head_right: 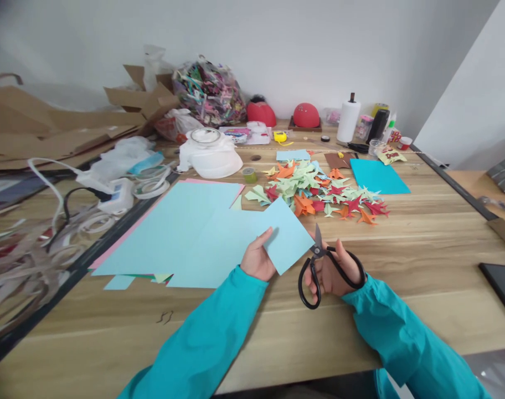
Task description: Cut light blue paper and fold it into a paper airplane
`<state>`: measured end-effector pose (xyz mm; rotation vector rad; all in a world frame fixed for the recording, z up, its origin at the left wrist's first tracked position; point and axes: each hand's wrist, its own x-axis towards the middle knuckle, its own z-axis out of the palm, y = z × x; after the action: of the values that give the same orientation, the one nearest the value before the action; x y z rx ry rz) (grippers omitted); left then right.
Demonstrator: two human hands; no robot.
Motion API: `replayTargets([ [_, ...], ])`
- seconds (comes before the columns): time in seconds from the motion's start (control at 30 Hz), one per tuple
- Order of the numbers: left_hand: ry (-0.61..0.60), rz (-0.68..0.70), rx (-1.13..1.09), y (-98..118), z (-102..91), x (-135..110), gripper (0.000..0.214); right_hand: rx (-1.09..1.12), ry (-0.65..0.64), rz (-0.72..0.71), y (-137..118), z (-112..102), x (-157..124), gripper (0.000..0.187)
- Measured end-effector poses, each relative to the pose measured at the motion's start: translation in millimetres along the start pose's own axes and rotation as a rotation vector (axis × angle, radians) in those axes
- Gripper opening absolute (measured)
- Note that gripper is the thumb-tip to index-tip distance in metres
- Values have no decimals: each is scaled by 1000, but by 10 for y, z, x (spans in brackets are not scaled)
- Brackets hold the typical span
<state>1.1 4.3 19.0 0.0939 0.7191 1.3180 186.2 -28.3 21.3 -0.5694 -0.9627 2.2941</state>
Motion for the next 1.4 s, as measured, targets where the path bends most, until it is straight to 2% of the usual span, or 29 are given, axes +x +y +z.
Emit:
replayTargets([
  [0.23,68,-91,-12,-59,-34,23,35,-12,-38,14,13,2,-6,81],
  [0.43,101,-16,39,-66,-34,38,37,-96,-14,18,-15,3,-33,78],
  [0.67,90,87,95,-72,-5,28,40,-33,-43,13,-5,-12,-29,80],
  [0.9,145,279,124,-143,-29,59,52,-54,-16,-11,7,5,-1,80],
  [1.13,207,347,181,-169,-37,55,50,-77,-20,-32,45,-25,6,75],
  [1.3,189,398,212,-181,-18,47,53,-54,-58,-54,58,-27,-18,75],
  [1.4,188,437,244,-183,-28,58,47,-42,-52,-40,49,-9,-9,77],
])
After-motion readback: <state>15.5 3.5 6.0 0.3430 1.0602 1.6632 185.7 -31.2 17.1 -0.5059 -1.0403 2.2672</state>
